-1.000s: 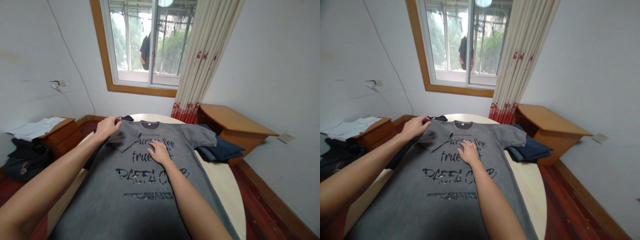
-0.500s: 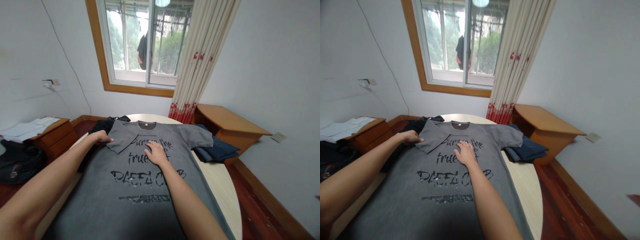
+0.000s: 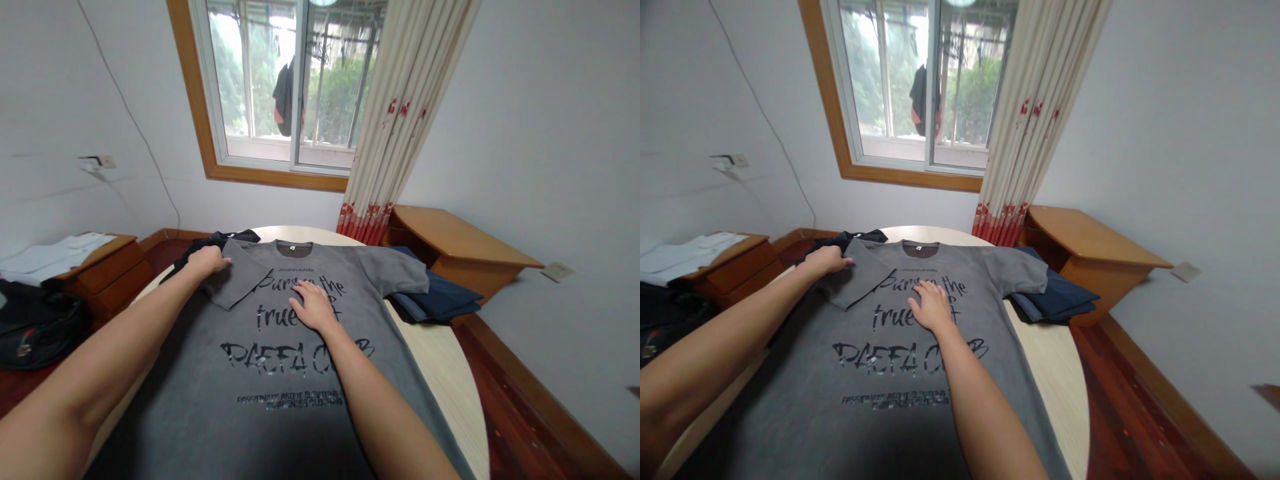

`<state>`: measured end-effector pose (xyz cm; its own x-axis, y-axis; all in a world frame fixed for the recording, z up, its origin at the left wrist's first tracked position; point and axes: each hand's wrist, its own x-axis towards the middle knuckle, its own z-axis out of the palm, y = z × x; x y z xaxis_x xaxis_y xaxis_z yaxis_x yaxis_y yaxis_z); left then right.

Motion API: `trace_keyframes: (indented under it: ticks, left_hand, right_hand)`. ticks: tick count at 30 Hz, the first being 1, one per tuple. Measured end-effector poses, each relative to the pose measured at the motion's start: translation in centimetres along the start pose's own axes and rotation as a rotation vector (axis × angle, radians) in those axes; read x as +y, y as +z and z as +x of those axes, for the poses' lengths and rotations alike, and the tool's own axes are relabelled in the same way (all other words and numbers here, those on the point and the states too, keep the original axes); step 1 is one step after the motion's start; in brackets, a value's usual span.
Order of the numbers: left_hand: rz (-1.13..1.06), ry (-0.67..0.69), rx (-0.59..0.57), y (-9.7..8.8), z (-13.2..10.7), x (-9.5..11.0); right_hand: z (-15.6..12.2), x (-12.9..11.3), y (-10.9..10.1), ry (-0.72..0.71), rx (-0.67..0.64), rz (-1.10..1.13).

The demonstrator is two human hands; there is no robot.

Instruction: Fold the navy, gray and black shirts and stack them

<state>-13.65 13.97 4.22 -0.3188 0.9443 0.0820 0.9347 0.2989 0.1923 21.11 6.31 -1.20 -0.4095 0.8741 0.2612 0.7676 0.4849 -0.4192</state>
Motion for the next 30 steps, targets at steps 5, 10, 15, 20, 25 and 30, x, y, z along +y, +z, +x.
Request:
trace_keyframes:
  ticks: [5, 10, 15, 20, 25, 30]
  left_hand:
    - [-0.010, -0.141, -0.035, -0.3, 1.9, 1.8]
    - [-0.128, -0.157, 0.059, -0.5, 3.3, 1.1]
    - [0.032, 0.009, 0.216, 0.8, 1.1, 1.8]
    - [0.240, 0.353, 0.164, 4.0, -1.0, 2.3]
    - [0.249, 0.226, -0.069, 5.1, 0.1, 1.7]
    - [0.243, 0.249, -0.041, 5.1, 0.3, 1.6]
  right_hand:
    - [0.0, -0.1, -0.1, 0.005, 0.005, 0.010]
    - [0.0, -0.1, -0.1, 0.007, 0.010, 0.013]
    - [0.1, -0.2, -0.1, 0.010, 0.008, 0.010]
    - [0.1, -0.1, 0.0, 0.001, 0.005, 0.005]
    - [0.0, 0.0, 0.1, -0.001, 0.005, 0.014]
    - [0.0, -0.1, 0.0, 0.010, 0.003, 0.015]
